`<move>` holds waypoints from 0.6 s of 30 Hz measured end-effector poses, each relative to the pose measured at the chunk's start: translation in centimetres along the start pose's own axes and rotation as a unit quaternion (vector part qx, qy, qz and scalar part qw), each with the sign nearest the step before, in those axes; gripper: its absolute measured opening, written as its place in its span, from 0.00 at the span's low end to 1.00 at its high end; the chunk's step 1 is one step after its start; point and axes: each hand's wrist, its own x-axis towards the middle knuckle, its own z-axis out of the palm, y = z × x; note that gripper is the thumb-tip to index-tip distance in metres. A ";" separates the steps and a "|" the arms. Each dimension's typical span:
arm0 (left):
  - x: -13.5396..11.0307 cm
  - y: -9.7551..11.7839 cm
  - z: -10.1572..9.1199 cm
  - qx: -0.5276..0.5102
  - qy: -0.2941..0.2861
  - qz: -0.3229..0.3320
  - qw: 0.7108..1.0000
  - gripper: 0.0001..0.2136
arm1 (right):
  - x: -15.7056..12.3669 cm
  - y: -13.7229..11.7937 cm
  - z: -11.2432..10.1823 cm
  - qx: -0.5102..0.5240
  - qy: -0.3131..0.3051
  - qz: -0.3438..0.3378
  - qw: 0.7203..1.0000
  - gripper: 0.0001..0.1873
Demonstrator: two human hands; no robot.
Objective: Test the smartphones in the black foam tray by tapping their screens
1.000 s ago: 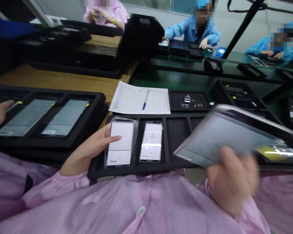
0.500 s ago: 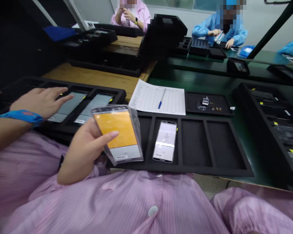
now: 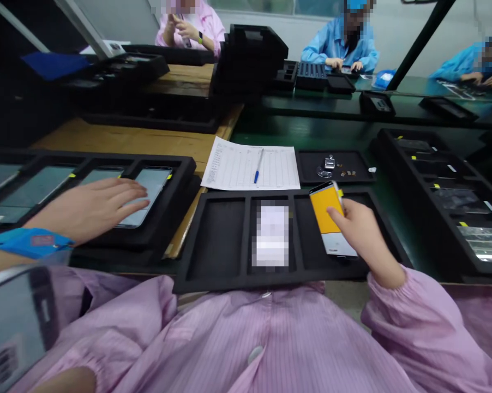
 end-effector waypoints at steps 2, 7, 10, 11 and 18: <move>0.9 1.5 0.6 -0.031 -0.025 -0.006 0.999 0.04 | 1.4 0.2 2.0 0.064 -0.072 0.049 0.994 0.21; 1.3 1.9 0.9 -0.114 -0.036 -0.047 0.992 0.05 | 2.7 0.6 3.9 0.091 -0.097 0.079 0.988 0.19; 1.5 1.4 0.8 -0.150 -0.039 -0.084 0.984 0.06 | 3.2 -0.6 4.3 0.004 -0.017 -0.026 1.000 0.18; 1.7 1.2 0.7 -0.154 -0.042 -0.103 0.982 0.07 | 3.5 -1.1 4.8 -0.019 -0.015 -0.090 0.996 0.16; 2.7 4.0 0.0 -0.276 0.052 -0.223 0.933 0.11 | 5.3 -2.9 10.2 -0.093 -0.127 -0.280 0.947 0.10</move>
